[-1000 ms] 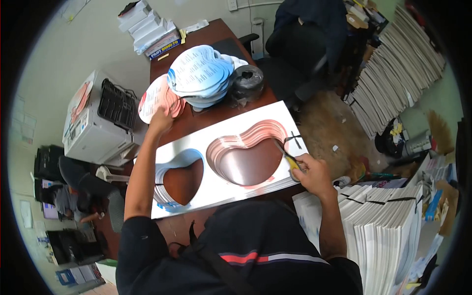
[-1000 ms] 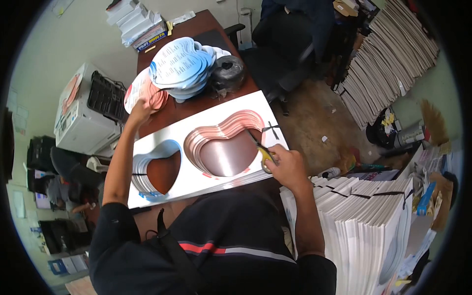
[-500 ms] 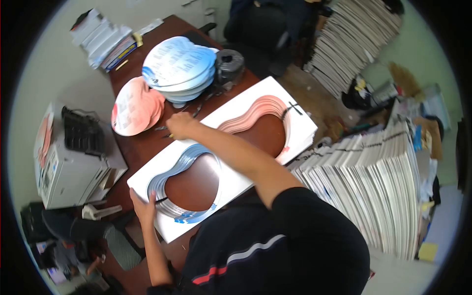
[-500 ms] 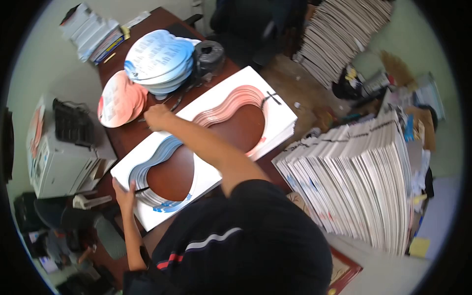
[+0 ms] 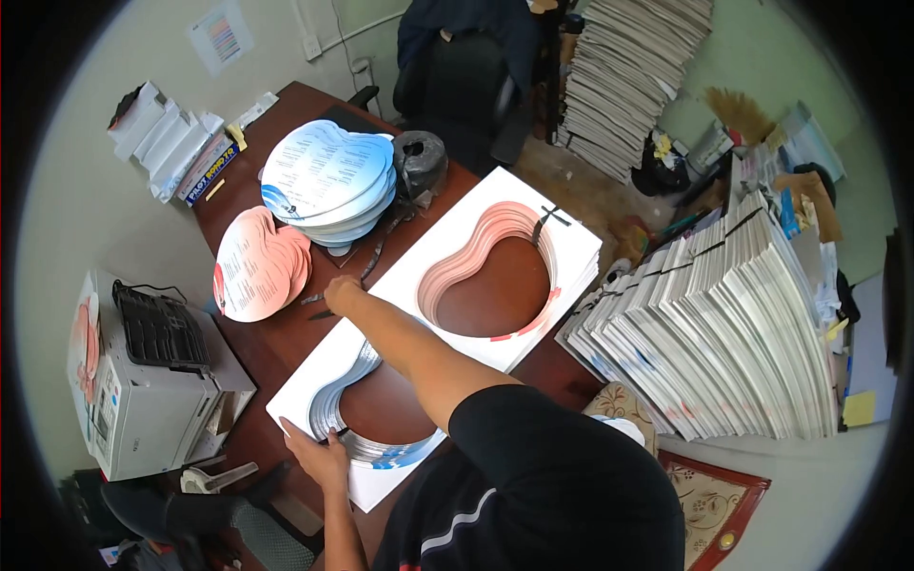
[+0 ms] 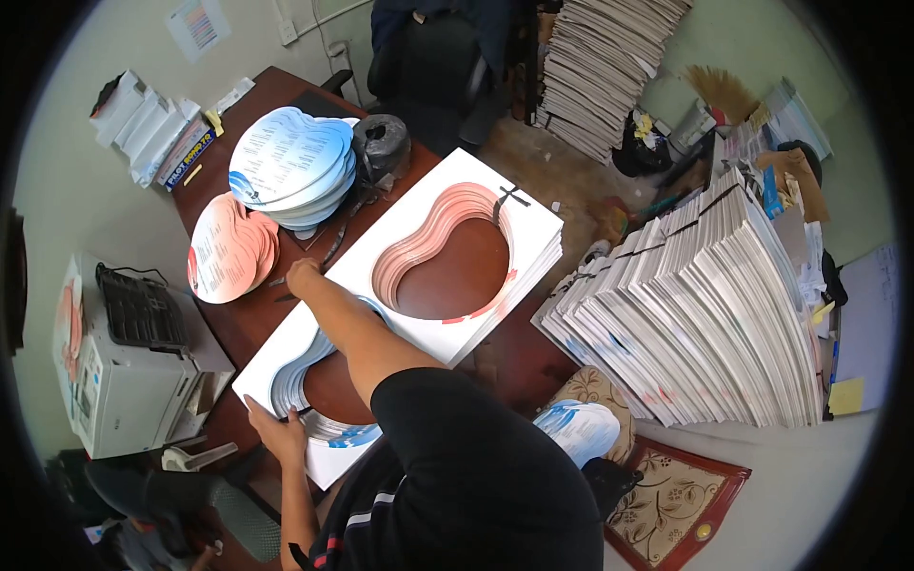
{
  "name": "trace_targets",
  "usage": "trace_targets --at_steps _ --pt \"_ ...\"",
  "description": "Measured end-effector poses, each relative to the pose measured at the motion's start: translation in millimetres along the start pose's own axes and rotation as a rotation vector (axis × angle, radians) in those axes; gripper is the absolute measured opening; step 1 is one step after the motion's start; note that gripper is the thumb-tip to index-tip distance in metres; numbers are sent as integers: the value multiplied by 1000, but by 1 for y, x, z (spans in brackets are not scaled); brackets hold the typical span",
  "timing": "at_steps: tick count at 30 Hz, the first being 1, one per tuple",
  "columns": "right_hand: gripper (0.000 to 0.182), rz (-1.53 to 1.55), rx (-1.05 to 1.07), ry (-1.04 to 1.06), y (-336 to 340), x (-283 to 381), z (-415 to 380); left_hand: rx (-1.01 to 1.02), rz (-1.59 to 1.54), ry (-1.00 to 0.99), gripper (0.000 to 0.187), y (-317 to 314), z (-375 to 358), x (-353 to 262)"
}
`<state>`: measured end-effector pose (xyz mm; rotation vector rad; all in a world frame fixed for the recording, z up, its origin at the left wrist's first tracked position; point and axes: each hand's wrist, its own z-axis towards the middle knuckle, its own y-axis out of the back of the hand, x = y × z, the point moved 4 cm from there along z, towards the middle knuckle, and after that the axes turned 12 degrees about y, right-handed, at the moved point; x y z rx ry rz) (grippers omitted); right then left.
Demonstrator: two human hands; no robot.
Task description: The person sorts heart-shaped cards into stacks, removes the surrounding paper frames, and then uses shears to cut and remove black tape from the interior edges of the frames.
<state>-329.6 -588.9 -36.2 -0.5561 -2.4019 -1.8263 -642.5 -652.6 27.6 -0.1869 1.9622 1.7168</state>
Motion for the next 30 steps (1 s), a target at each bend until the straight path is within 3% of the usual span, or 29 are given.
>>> trace_targets --at_steps 3,8,11,13,15,16,20,22,23,24,26,27,30 --pt "40 7 -60 85 19 7 -24 6 21 17 98 -1 -1 0" --pt "44 270 -35 81 40 12 -34 20 34 7 99 -3 0 5" --pt "49 425 -359 106 52 17 -84 -67 104 -148 99 -6 2 10" --pt "56 526 -426 254 75 24 -163 -116 140 -204 96 -8 4 14" --pt "69 454 -455 304 68 14 -225 -103 187 -210 92 -11 5 20" --pt "84 298 -449 263 56 3 -252 -97 212 -214 90 -11 5 22" --pt "100 95 -381 157 36 -47 -361 -69 252 -522 77 -6 -15 -5" --pt "104 -83 -305 54 17 -58 -397 314 -48 -563 73 -18 -24 -20" --pt "82 -201 -207 9 -4 -64 -404 480 -140 -511 72 -31 -33 -26" --pt "72 -208 -245 -1 -23 -70 -405 646 -235 -462 72 -42 -45 -37" --pt "53 -225 -321 -24 -52 -80 -406 742 28 -638 72 -51 -72 -63" --pt "34 -150 -356 12 -41 -76 -408 783 160 -714 71 -55 -86 -75" --pt "34 -160 -151 -31 -42 -83 -394 803 393 -637 68 -64 -109 -94"
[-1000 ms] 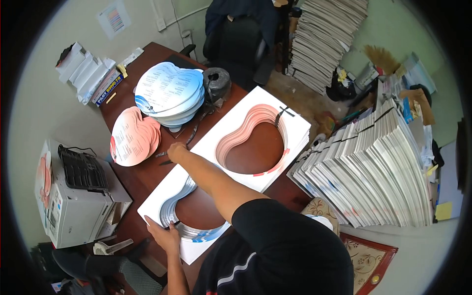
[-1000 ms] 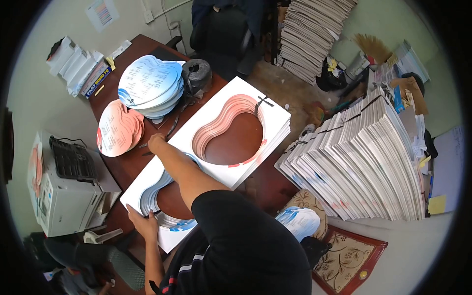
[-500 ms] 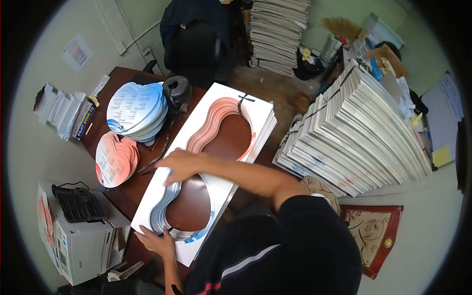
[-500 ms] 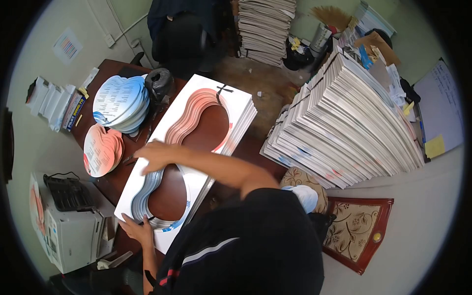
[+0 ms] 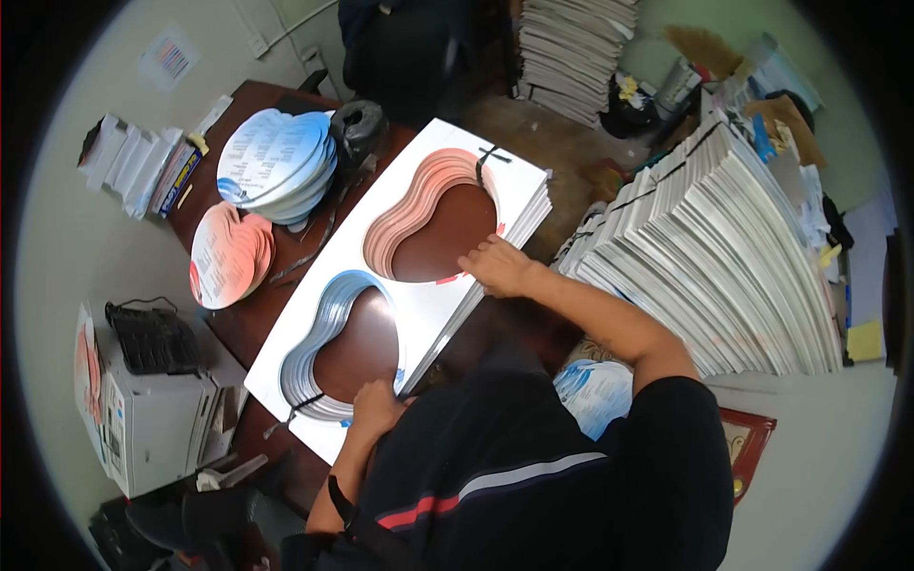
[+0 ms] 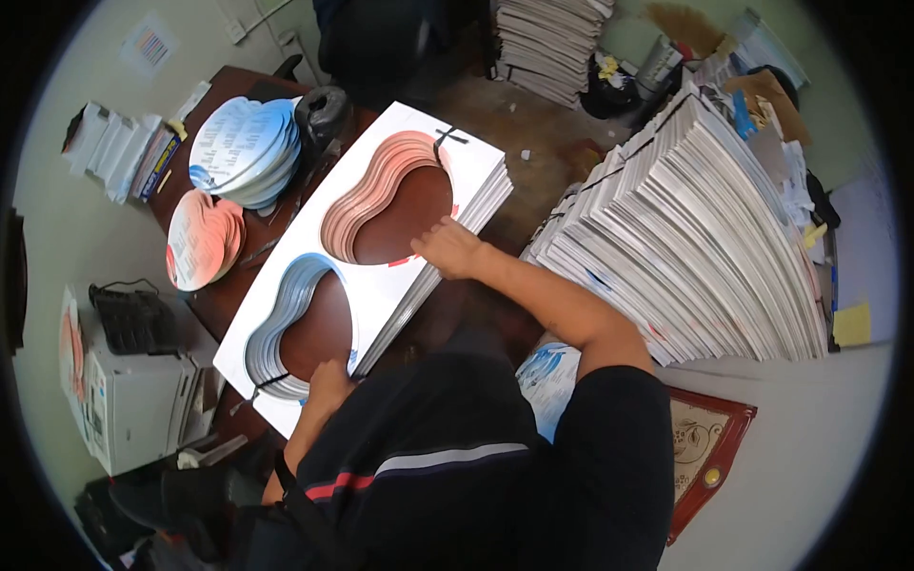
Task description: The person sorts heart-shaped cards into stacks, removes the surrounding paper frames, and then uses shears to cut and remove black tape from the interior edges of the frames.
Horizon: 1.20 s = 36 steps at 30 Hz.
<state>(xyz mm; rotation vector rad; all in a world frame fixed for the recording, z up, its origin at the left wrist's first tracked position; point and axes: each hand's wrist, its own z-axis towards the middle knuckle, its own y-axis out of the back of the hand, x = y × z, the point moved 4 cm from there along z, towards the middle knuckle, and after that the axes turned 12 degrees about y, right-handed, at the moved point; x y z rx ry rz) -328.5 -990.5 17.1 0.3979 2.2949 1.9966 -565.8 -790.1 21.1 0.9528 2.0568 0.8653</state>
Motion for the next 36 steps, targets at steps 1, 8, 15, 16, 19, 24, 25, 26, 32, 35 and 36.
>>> trace_targets --at_steps 1,8,15,16,19,24,25,26,32,35,36 --pt "33 -16 -29 60 -1 -1 1 -21 69 35 61 -6 3 -2" --pt "22 78 -78 345 -6 -30 7 -217 111 290 30 -27 8 -14" --pt "12 347 -29 371 -20 -23 -3 -376 105 255 26 -39 -6 -8" --pt "13 450 -194 385 -45 -22 5 -418 39 216 34 -55 -2 19" --pt "13 319 -399 447 -54 -19 11 -474 115 267 58 -56 1 24" --pt "10 84 -508 482 -44 -24 4 -428 251 298 61 -55 43 3" --pt "12 78 -486 515 -38 -26 1 -422 268 294 61 -52 51 -5" --pt "14 81 -519 510 -39 -30 0 -420 280 287 62 -51 59 -10" --pt "19 64 -548 585 -41 -35 1 -417 304 282 65 -46 73 -18" --pt "16 142 -534 582 -42 -35 1 -414 302 285 67 -43 66 -13" --pt "15 171 -546 585 -37 -37 -4 -419 290 287 68 -44 60 -7"
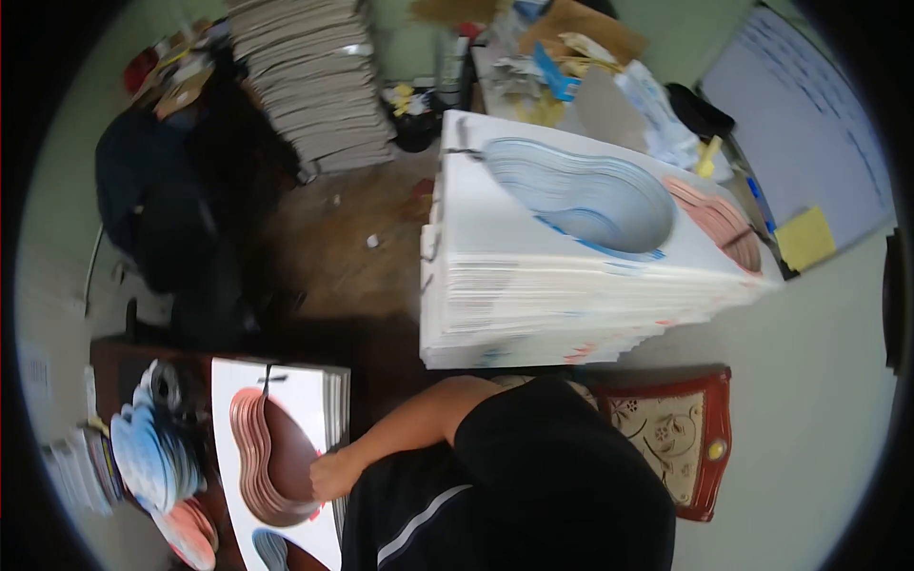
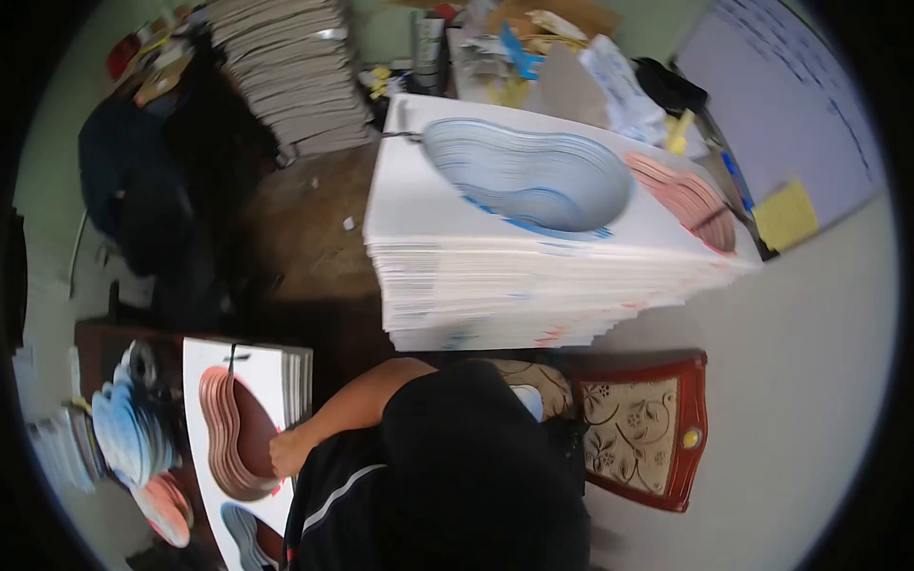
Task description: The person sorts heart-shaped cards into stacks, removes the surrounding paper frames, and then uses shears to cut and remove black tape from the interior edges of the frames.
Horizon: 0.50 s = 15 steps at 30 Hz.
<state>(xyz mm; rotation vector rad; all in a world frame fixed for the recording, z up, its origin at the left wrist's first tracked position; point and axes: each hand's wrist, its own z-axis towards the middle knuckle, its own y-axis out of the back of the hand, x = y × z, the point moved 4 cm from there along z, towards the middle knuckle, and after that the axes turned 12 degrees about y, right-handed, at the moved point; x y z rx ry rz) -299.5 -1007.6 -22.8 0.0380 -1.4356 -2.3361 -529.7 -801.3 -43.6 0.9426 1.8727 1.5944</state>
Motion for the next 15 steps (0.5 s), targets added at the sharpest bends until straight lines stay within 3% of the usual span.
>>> trace_targets --at_steps 4,6,8,10,15 --pt "15 160 3 -18 2 2 -2 9 -40 6 71 -5 -35 43" --pt "27 201 214 -96 13 3 -1 13 -50 4 73 -6 -50 49" --pt "30 204 254 -129 15 5 -1 104 -51 71 51 8 -53 31" --pt "31 180 232 -159 10 5 -1 54 -3 -20 49 7 -55 29" --pt "32 191 196 -190 10 6 -3 61 -58 -34 41 15 -57 20"
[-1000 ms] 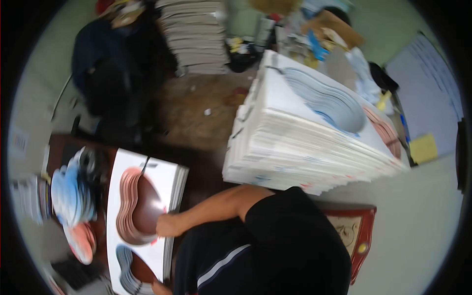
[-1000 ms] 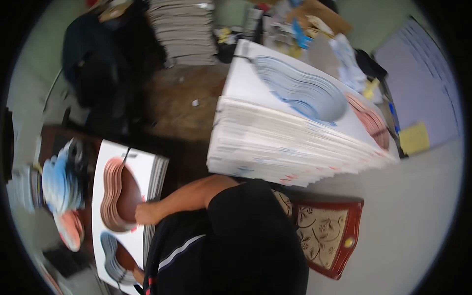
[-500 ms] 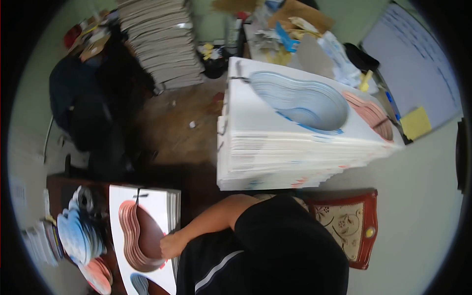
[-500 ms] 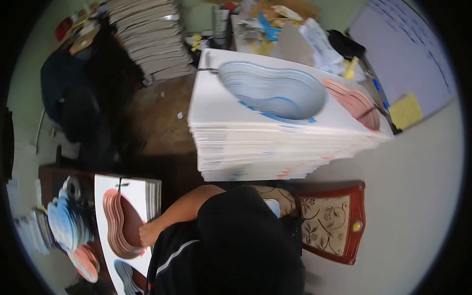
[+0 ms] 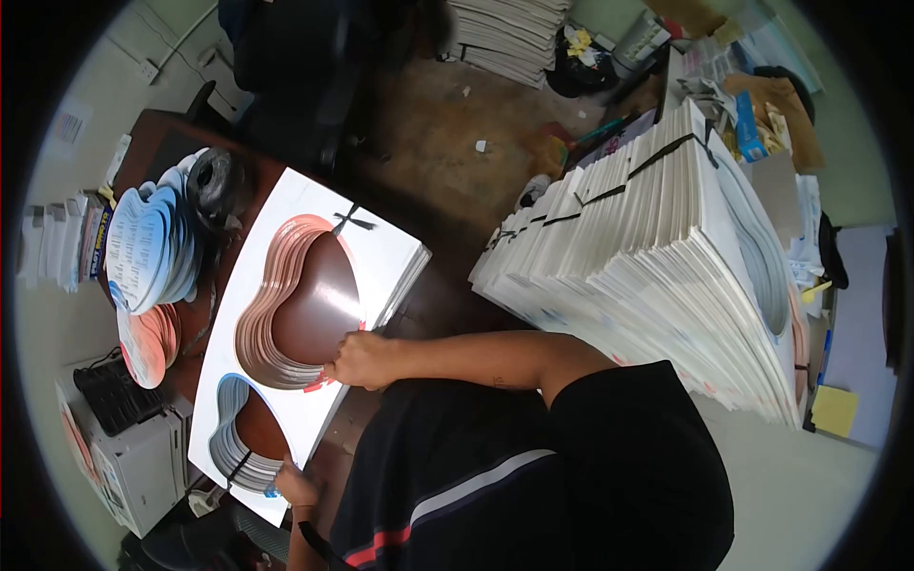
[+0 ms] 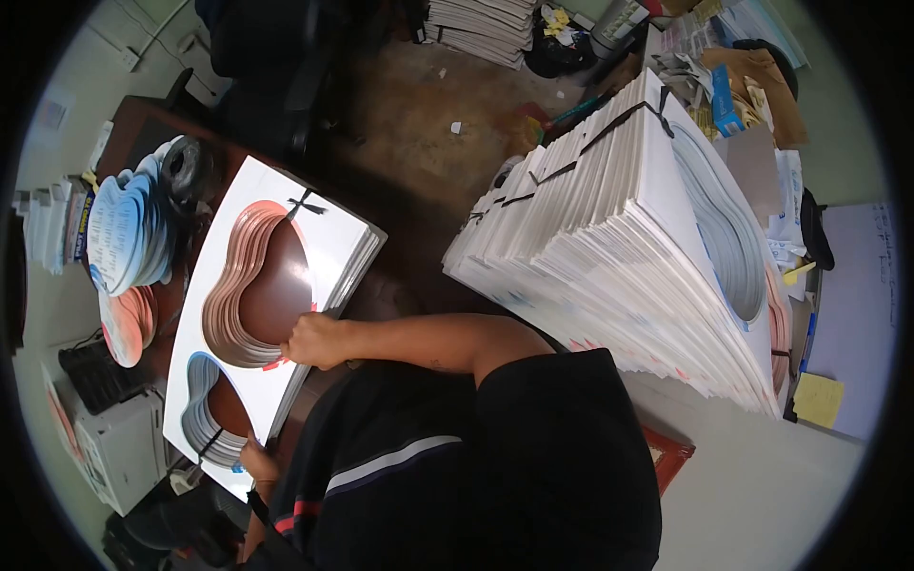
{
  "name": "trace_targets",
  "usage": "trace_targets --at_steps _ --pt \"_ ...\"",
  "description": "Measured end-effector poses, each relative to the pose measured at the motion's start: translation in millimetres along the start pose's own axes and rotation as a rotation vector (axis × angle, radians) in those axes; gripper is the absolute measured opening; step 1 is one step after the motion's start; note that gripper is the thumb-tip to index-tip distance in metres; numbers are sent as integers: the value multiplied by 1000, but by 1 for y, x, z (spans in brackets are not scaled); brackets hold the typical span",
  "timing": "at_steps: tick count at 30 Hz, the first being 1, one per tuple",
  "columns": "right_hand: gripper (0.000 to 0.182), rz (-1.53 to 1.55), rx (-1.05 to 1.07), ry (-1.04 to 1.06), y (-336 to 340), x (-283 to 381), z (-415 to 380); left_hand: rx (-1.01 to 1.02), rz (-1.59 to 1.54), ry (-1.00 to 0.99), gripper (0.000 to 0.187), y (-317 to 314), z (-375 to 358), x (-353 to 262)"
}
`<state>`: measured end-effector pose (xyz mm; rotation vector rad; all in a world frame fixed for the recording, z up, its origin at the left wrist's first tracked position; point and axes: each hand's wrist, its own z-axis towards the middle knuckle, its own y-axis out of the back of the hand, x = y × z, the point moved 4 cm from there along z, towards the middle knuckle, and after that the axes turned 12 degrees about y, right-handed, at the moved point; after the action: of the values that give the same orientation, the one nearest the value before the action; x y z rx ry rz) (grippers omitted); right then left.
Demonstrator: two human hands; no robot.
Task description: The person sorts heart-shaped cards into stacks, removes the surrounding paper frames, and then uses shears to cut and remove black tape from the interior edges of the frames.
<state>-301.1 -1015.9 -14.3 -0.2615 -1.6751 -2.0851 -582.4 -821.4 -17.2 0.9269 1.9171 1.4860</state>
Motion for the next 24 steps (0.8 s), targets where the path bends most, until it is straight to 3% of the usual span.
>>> trace_targets --at_steps 10,13,15,16,17,18,19,20,21,22,23,24 --pt "36 52 64 -22 1 -5 6 -13 -68 14 42 6 3 -1" --pt "39 64 181 -81 10 -1 10 189 -24 115 53 20 5 -8" --pt "49 256 182 -151 30 1 11 -26 -247 -13 60 56 1 -28" --pt "57 364 90 -161 48 2 12 -135 -350 -88 64 74 -3 -30" --pt "55 389 -183 -126 69 -3 11 -253 -398 -53 71 84 -13 -13" --pt "52 280 -501 -117 89 -14 8 -394 -499 5 72 86 -18 16" --pt "48 217 -697 -134 112 -34 0 -551 -391 168 71 90 -24 48" --pt "46 279 -813 -325 123 -63 -8 -669 -520 265 63 100 -17 74" --pt "45 68 -987 -343 127 -101 -26 -660 -643 523 54 89 -16 119" --pt "47 161 -1019 -548 130 -143 -39 -704 -834 732 46 73 -12 159" --pt "51 244 -1047 -759 130 -175 -50 -615 -1317 885 54 20 -8 238" --pt "54 400 -985 -895 125 -198 -56 -328 -1699 983 61 -6 -5 281"
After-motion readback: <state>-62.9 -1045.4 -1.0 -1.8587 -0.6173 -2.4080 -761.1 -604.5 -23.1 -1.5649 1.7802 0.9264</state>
